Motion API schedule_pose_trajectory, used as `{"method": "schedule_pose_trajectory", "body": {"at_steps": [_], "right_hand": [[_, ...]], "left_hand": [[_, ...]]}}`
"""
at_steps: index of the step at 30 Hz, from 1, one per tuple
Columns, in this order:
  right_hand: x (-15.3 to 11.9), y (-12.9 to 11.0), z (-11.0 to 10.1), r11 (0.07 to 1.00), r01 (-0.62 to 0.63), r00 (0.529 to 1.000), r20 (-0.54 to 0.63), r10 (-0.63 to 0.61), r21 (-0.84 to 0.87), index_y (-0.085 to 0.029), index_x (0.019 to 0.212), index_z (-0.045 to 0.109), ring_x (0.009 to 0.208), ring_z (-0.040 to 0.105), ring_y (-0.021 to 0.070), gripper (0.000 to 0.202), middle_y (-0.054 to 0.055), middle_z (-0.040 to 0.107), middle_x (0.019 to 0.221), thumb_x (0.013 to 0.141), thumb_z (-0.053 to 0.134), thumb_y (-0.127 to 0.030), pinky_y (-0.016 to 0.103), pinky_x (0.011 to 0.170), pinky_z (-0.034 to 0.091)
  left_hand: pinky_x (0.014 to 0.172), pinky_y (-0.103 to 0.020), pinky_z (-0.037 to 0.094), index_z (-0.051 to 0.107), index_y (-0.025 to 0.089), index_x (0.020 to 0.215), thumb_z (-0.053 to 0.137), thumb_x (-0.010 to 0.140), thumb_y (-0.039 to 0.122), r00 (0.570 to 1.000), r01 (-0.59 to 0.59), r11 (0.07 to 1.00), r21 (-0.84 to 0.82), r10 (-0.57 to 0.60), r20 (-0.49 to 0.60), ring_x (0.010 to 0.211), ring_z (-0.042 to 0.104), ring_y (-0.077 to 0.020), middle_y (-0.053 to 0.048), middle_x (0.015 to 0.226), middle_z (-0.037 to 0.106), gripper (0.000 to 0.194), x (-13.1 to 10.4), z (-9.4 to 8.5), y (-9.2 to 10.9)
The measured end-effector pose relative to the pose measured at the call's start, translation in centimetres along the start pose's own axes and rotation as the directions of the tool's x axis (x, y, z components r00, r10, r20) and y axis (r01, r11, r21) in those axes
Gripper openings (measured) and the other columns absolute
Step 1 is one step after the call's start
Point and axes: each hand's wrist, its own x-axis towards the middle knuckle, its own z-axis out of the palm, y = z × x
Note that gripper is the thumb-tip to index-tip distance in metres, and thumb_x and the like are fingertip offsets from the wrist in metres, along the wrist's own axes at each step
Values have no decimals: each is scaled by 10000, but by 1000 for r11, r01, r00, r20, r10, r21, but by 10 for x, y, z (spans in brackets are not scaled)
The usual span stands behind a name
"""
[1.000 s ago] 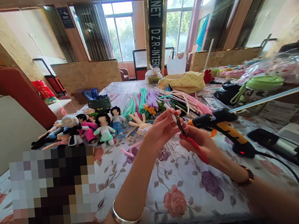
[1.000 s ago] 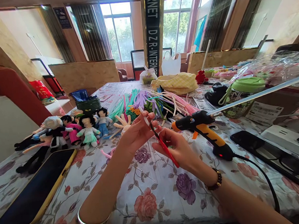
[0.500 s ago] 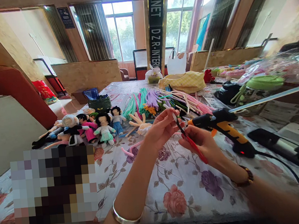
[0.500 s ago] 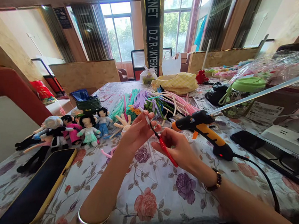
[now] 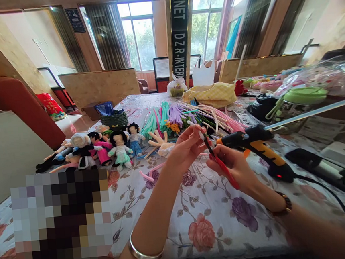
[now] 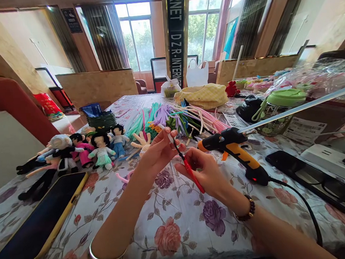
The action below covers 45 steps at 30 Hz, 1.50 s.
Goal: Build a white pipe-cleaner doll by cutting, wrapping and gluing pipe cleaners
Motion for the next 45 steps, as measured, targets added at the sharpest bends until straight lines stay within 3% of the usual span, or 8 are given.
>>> {"method": "schedule_pose_trajectory", "body": {"at_steps": [15, 22, 31, 45], "right_hand": [[2, -1, -3, 999, 13, 1000, 23, -12, -48, -214, 682, 412, 581, 319, 102, 354, -55, 380, 636, 723, 718, -388, 246, 522, 298], [1, 0, -3, 997, -7, 1000, -22, 6, -83, -216, 648, 387, 548, 282, 98, 399, -64, 342, 593, 703, 726, -418, 251, 487, 251], [2, 0, -2, 997, -17, 1000, -21, 15, -70, -217, 645, 382, 542, 280, 97, 407, -66, 341, 587, 697, 732, -418, 246, 479, 248], [2, -1, -1, 997, -1, 1000, -16, -1, -72, -212, 655, 399, 560, 306, 96, 373, -62, 371, 610, 708, 729, -377, 243, 502, 284]], "left_hand": [[693, -265, 471, 644, 190, 743, 812, 588, 248, 999, -4, 999, 31, 5, -37, 603, 559, -65, 52, 764, 583, 236, 1, 0, 0], [699, -265, 466, 636, 186, 738, 753, 672, 203, 998, -1, 999, 40, 3, -61, 610, 558, -63, 40, 771, 583, 136, 1, 1, 0], [698, -271, 470, 641, 183, 733, 753, 671, 199, 998, -4, 999, 32, 6, -64, 603, 556, -64, 42, 773, 585, 129, 1, 1, -2], [675, -263, 475, 636, 177, 735, 818, 578, 246, 998, 2, 1000, 31, 0, -56, 607, 561, -69, 51, 760, 584, 250, 1, 2, -2]]}}
